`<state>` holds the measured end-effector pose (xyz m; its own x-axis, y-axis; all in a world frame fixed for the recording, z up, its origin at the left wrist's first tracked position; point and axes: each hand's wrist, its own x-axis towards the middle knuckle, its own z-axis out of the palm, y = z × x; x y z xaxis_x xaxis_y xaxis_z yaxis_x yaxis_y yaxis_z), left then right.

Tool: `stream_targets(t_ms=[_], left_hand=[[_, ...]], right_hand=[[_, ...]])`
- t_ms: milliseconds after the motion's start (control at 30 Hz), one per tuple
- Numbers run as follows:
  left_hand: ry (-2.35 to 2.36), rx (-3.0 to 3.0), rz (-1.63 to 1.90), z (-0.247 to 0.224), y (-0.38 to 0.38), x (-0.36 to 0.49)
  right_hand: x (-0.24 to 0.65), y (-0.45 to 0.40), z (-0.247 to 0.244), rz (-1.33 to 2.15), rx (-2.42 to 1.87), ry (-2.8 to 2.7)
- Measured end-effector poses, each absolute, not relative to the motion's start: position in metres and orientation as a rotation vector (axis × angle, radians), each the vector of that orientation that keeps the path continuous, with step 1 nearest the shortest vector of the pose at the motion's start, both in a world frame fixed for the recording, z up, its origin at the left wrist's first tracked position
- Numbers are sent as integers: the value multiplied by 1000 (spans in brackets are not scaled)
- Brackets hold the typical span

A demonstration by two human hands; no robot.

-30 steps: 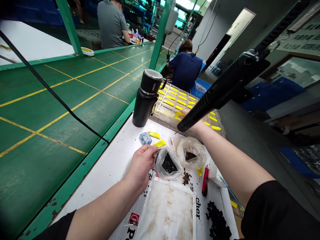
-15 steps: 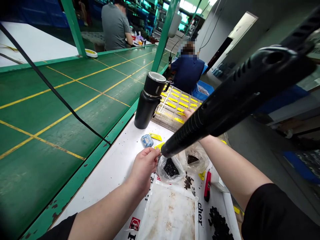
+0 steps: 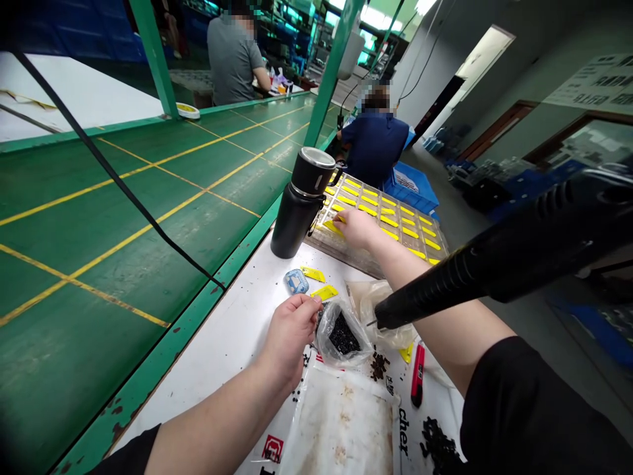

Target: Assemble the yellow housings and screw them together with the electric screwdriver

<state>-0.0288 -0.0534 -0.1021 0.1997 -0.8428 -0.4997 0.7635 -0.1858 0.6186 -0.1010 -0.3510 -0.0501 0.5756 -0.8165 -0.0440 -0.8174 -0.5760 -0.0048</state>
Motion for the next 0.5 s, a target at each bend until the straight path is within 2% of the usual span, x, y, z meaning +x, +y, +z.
stream_targets(t_ms=[333,500], left_hand=[[-104,1011,-1448,-102,-54,-29],[-116,1024,-1455,-105,-53,-32]], right_hand=[[-98,-374,-57,220,-2939,1273],[-86,-387,-44,27,-2964,1212]])
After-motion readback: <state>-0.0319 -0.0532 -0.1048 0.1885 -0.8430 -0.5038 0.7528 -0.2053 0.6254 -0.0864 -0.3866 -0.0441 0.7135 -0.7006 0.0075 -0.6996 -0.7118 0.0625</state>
